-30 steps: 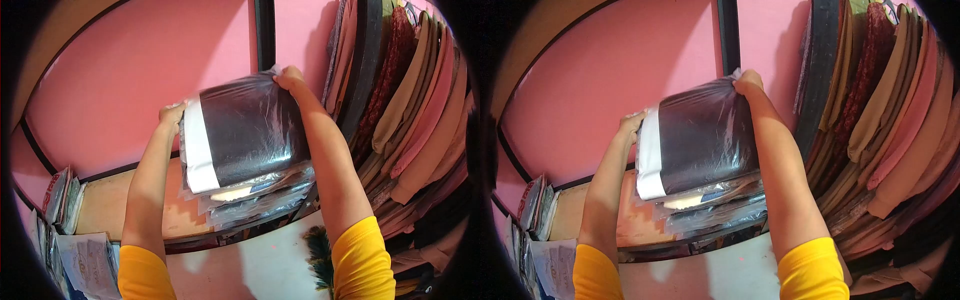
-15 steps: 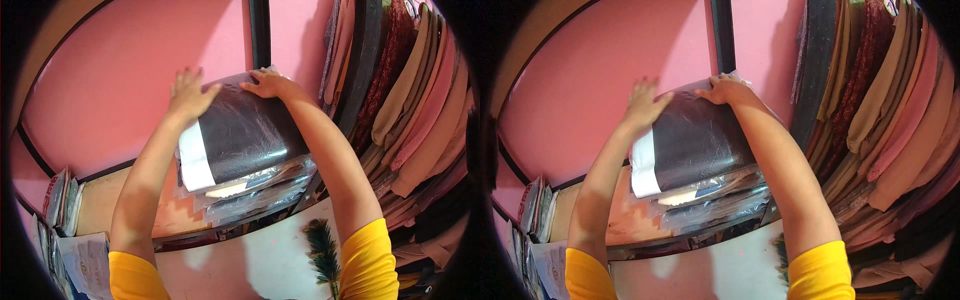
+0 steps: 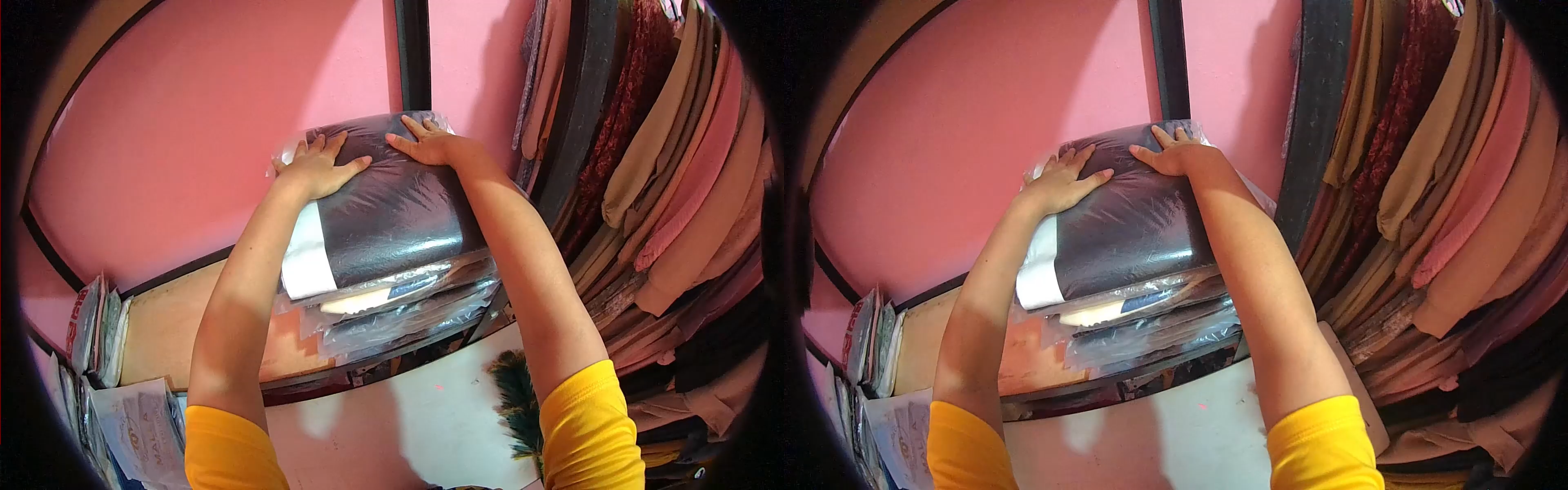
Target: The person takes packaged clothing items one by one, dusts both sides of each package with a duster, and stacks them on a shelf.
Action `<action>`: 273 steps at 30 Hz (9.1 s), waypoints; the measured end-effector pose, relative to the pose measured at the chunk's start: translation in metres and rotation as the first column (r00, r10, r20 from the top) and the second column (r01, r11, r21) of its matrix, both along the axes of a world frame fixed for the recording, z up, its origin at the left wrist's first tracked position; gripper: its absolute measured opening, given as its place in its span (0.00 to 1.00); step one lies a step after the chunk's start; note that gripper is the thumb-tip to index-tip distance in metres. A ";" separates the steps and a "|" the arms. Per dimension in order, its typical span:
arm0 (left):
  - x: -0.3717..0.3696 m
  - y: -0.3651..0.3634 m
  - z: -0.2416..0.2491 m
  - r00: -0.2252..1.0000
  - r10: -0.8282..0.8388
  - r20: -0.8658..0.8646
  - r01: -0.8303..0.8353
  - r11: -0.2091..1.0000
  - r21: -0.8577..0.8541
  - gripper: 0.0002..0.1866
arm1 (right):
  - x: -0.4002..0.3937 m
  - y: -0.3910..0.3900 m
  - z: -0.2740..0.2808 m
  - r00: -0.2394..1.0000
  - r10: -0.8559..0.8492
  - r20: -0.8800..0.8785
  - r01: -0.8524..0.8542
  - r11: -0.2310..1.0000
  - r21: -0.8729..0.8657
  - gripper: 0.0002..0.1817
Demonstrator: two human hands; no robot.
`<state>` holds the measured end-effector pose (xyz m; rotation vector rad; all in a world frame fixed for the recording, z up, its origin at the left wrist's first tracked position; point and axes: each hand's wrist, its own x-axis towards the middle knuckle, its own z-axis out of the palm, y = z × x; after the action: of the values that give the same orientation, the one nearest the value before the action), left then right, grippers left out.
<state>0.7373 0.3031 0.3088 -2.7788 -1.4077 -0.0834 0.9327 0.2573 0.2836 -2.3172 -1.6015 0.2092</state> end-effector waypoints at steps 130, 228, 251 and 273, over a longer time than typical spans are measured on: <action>-0.408 -0.366 -0.352 0.479 0.701 0.528 0.506 0.271 -0.819 0.29 | -0.366 -0.512 -0.358 0.223 -0.035 -0.974 0.528 0.845 0.091 0.24; -0.458 -0.450 -0.464 0.390 0.590 0.707 -0.112 0.793 -0.599 0.12 | -0.295 -0.489 -0.347 0.864 0.483 -0.144 -0.504 0.823 -0.263 0.21; -0.460 -0.457 -0.454 0.262 0.757 0.599 0.014 0.617 -0.787 0.12 | -0.273 -0.432 -0.353 0.966 -0.240 -0.095 0.220 0.958 -0.186 0.20; -0.355 -0.377 -0.336 -0.006 0.913 0.407 0.413 0.373 -0.831 0.15 | -0.195 -0.590 -0.380 0.770 -0.371 -0.519 0.497 0.859 0.122 0.20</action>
<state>0.3819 -0.0738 -0.0273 -2.2361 -3.3073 -2.6385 0.7382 -0.3329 -0.0968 -2.1381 -0.7657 0.4042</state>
